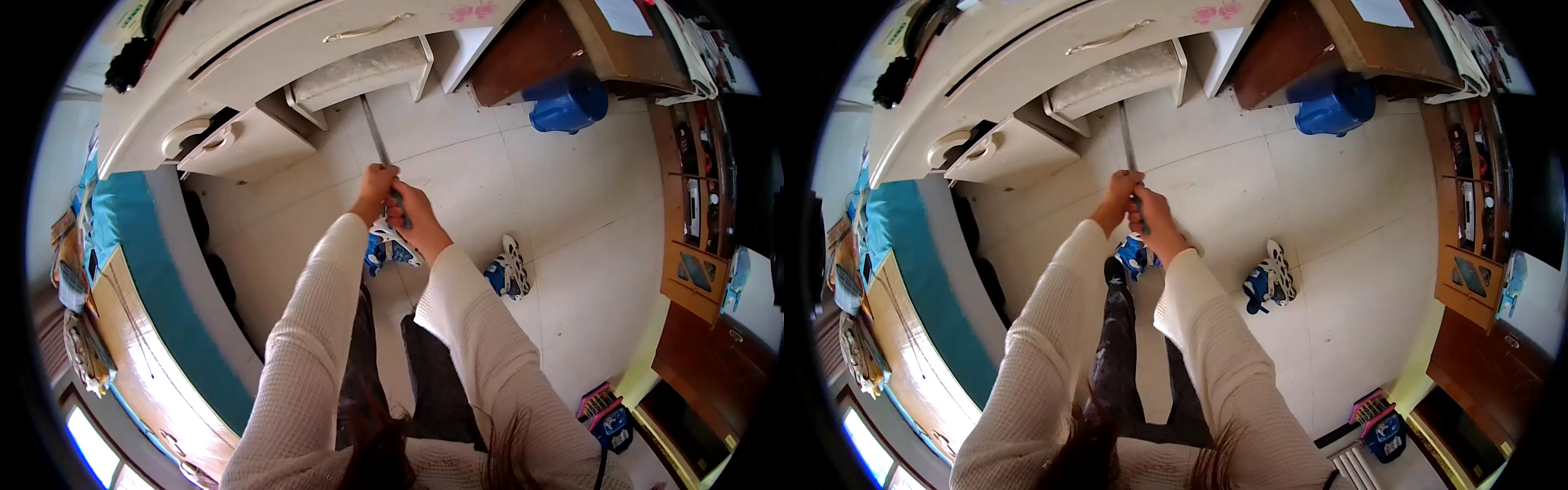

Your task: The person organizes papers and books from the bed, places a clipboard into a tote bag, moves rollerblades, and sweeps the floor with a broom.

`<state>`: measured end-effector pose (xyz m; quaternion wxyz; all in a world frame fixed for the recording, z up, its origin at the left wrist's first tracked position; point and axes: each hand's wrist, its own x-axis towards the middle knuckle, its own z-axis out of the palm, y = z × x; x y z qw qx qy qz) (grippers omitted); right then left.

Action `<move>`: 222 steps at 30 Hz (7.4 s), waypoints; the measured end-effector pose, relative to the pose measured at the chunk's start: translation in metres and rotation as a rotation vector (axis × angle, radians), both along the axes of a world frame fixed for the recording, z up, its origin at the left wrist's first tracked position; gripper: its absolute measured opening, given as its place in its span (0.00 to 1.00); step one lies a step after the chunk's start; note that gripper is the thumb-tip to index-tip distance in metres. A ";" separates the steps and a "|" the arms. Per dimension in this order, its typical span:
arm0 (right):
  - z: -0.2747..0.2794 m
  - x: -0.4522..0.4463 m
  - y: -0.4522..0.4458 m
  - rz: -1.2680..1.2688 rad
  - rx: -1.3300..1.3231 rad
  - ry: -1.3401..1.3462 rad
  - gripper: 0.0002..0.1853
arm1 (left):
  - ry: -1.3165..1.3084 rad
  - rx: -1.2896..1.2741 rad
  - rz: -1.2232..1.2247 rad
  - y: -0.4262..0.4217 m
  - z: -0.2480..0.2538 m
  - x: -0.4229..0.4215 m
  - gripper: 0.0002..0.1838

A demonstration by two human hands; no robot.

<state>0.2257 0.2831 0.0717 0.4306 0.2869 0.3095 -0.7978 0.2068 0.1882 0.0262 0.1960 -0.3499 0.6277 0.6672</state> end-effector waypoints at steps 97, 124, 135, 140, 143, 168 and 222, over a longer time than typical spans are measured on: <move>0.199 0.122 0.235 0.071 0.540 -0.108 0.25 | -0.323 0.088 -0.206 0.262 0.094 0.111 0.12; 0.121 -0.006 0.240 -0.079 0.293 -0.194 0.19 | -0.431 0.096 -0.239 0.243 0.039 -0.031 0.11; 0.158 0.057 0.295 -0.286 0.665 0.059 0.27 | -0.116 -0.005 -0.485 0.329 -0.005 0.041 0.11; 0.092 -0.033 0.361 -0.419 0.367 -0.115 0.20 | -0.015 -0.138 -0.707 0.391 -0.013 -0.088 0.11; 0.083 -0.019 0.393 -0.708 -0.147 -0.433 0.05 | 0.437 -0.806 -1.731 0.424 -0.036 -0.083 0.11; 0.152 0.177 0.430 -0.303 0.737 -0.260 0.23 | -0.170 -0.030 -1.542 0.450 0.029 0.137 0.08; 0.274 0.006 0.318 -2.018 0.018 -0.765 0.05 | -0.889 -0.062 -2.518 0.470 0.212 -0.024 0.10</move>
